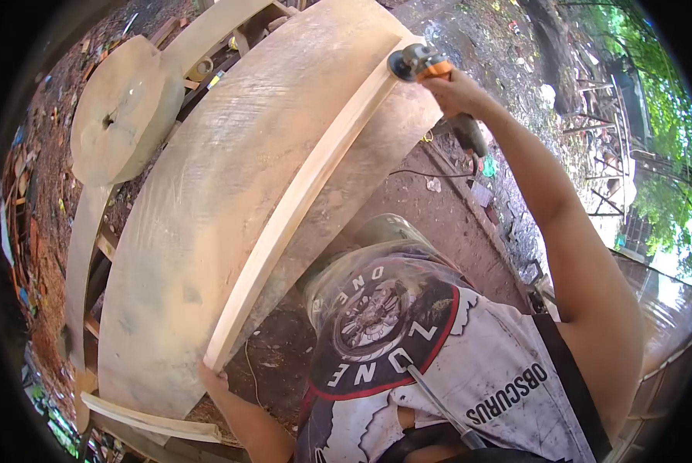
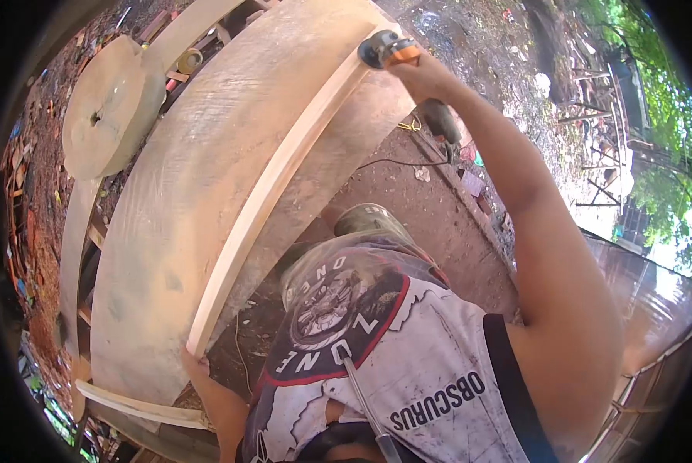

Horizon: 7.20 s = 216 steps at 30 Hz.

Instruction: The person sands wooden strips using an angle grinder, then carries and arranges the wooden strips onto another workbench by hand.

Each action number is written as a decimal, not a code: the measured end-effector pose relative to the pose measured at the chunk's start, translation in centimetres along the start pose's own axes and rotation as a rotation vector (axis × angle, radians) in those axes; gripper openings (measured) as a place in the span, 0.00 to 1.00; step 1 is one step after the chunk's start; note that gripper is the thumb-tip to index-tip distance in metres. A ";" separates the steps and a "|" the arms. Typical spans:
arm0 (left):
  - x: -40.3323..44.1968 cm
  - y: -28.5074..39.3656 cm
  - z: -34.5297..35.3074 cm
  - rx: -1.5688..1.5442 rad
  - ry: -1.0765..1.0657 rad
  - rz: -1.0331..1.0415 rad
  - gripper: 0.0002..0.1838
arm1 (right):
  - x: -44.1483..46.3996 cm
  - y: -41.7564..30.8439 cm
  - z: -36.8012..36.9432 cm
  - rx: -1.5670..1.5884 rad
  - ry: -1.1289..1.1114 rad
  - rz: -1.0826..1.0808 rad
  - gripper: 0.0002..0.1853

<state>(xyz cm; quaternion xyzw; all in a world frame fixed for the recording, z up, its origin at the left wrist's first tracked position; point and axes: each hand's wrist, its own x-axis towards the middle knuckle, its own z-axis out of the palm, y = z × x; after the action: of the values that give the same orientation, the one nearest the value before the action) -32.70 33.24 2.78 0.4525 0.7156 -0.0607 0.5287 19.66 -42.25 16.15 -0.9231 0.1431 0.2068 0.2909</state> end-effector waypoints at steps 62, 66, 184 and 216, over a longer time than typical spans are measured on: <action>-7.9 5.9 27.3 1.244 0.356 0.784 0.27 | -13.3 -11.2 22.6 -0.071 -0.646 -0.562 0.28; -8.4 5.7 32.8 0.950 0.675 0.605 0.27 | -13.4 -11.2 19.4 -0.237 -0.605 -0.552 0.29; -40.9 -0.2 65.1 0.601 -1.094 0.164 0.36 | -2.9 9.2 9.9 0.894 -0.393 -0.008 0.28; -36.7 -1.0 58.8 0.362 -1.108 0.489 0.32 | -8.6 2.1 11.9 1.009 -0.629 -0.025 0.22</action>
<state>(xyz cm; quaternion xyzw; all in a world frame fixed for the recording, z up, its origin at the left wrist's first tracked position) 9.03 -21.94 6.66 0.5866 0.1901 -0.2837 0.7343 7.72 -35.57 10.25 -0.5668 0.1195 0.3735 0.7246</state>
